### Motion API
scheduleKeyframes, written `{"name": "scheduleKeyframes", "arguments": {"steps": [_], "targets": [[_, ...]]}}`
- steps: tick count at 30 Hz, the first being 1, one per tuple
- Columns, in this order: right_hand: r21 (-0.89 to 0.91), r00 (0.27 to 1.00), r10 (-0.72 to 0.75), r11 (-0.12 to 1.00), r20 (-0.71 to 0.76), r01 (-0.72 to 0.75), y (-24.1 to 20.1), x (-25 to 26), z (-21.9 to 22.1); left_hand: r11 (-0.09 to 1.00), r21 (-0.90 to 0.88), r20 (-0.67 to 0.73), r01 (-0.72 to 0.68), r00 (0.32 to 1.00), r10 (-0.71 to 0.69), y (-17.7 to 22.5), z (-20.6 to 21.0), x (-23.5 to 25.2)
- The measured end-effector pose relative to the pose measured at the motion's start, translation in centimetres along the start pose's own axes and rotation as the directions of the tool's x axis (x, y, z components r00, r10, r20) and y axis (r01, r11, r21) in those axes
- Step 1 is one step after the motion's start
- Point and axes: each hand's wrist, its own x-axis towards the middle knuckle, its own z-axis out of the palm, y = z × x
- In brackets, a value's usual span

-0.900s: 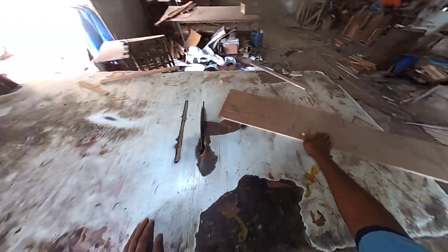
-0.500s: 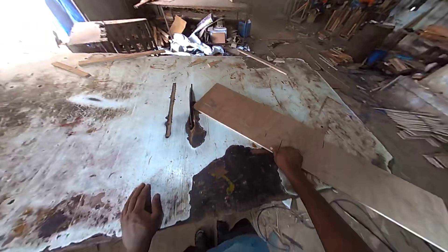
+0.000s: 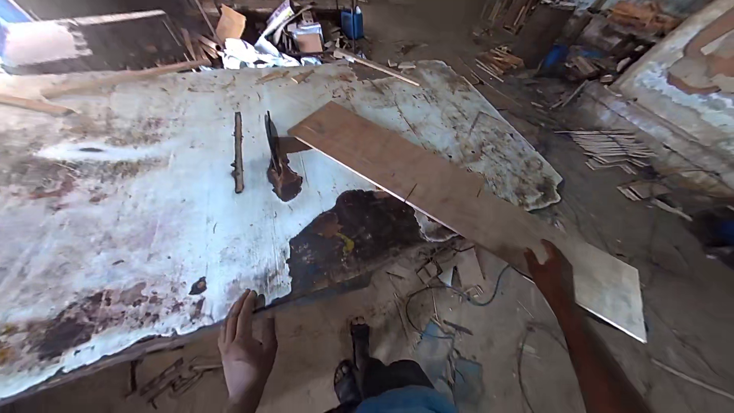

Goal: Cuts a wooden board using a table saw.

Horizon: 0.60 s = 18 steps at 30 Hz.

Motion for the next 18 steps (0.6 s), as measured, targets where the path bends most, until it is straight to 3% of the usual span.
{"name": "scheduleKeyframes", "arguments": {"steps": [3,5,7,9,11,13,15,18], "targets": [[-0.041,0.981,0.174,0.983,-0.080,-0.178,7.2,-1.5,-4.8,0.993,-0.048,0.126,0.107,0.987,-0.100,4.2,0.5,-7.3],[-0.045,0.944,0.304,0.949,-0.127,-0.312,11.1,-1.3,-7.1,0.964,-0.090,0.329,0.251,0.921,-0.209,6.8,1.0,-11.5],[-0.029,0.886,0.435,0.895,-0.159,-0.444,15.4,-0.5,-8.2,0.929,-0.113,0.574,0.351,0.787,-0.228,9.0,1.8,-14.6],[0.056,0.838,0.532,0.846,-0.121,-0.530,19.2,0.3,-8.4,0.929,-0.119,0.773,0.350,0.620,-0.134,11.5,2.3,-16.7],[0.213,0.805,0.594,0.787,-0.007,-0.579,22.4,1.0,-7.3,0.943,-0.165,0.878,0.290,0.479,0.006,13.7,3.1,-18.2],[0.288,0.806,0.584,0.758,0.101,-0.585,25.2,2.1,-6.0,0.958,-0.164,0.916,0.237,0.397,0.059,16.3,4.2,-20.0],[0.252,0.834,0.531,0.795,0.152,-0.552,26.9,2.8,-5.9,0.950,-0.175,0.900,0.257,0.434,0.048,19.6,5.5,-21.8],[0.306,0.817,0.450,0.771,0.359,-0.559,27.9,-0.5,-7.1,0.852,-0.245,0.864,0.462,0.504,-0.024,26.0,7.4,-24.7]]}}
